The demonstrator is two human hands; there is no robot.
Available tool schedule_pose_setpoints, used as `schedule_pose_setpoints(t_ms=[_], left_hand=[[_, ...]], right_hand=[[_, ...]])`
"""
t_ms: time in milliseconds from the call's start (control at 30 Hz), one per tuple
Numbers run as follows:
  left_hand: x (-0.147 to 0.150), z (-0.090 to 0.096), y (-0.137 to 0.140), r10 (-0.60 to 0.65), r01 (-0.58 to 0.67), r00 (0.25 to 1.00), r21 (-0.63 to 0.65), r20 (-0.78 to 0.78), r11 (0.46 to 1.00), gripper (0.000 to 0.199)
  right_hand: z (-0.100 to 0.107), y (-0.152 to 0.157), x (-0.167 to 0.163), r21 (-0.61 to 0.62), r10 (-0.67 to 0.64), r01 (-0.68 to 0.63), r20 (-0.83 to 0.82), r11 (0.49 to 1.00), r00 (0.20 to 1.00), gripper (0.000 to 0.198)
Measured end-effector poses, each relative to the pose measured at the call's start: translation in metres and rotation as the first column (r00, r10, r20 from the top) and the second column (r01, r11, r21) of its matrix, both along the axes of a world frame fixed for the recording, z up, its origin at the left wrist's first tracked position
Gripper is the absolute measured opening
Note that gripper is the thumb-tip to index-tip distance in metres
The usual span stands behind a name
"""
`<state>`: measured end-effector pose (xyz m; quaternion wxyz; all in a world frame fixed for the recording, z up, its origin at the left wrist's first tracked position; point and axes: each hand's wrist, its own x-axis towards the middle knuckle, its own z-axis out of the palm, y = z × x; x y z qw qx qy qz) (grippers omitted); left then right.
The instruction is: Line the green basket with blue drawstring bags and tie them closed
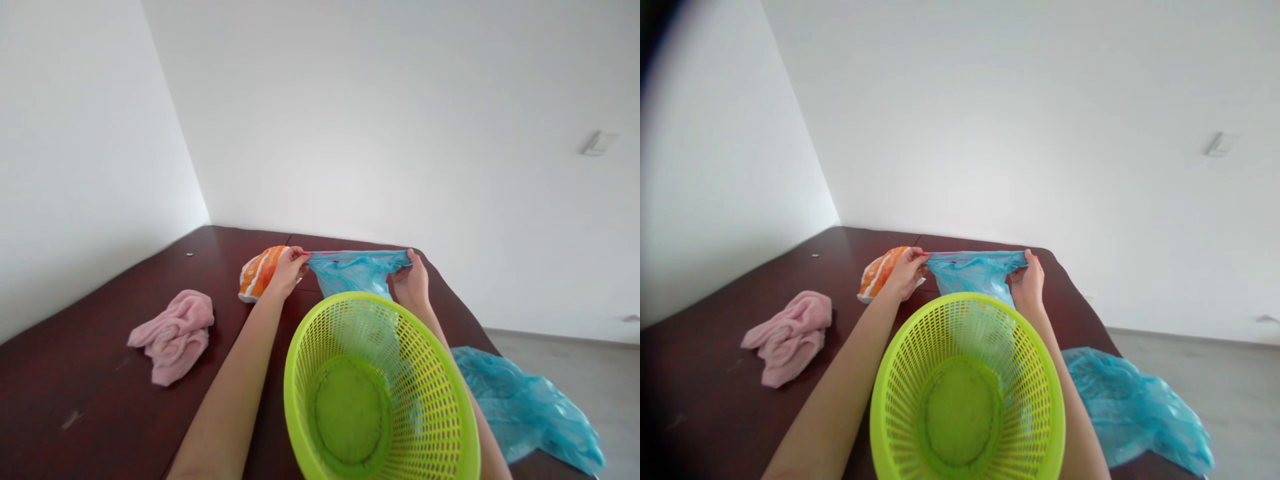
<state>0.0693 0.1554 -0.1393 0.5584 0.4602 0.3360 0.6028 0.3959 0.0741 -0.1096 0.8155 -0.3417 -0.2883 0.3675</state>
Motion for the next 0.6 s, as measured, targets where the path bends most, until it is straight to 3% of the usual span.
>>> schedule_pose_setpoints(t_ms=[133,267,400,500,600], left_hand=[[0.006,0.0,0.005,0.183,-0.187,0.982,0.098,0.049,0.977,0.042],[0.002,-0.001,0.006,0.328,-0.324,0.944,0.198,0.011,0.925,0.028],[-0.016,0.0,0.002,0.412,-0.357,0.899,0.295,-0.148,0.886,0.012],[-0.028,0.001,0.0,0.451,-0.349,0.853,0.354,-0.263,0.868,0.018],[-0.03,-0.002,0.002,0.448,-0.32,0.824,0.367,-0.347,0.873,0.022]], right_hand=[[0.015,-0.009,-0.006,0.086,-0.006,0.009,-0.043,0.996,0.999,0.061],[0.028,-0.019,-0.014,0.108,0.013,-0.014,0.016,0.994,1.0,0.059],[0.034,-0.029,-0.014,0.018,-0.006,0.003,0.194,1.0,0.981,0.065],[0.033,-0.032,-0.014,-0.083,0.026,-0.003,0.281,0.997,0.959,0.066],[0.03,-0.031,-0.016,-0.106,0.036,-0.004,0.305,0.994,0.952,0.067]])
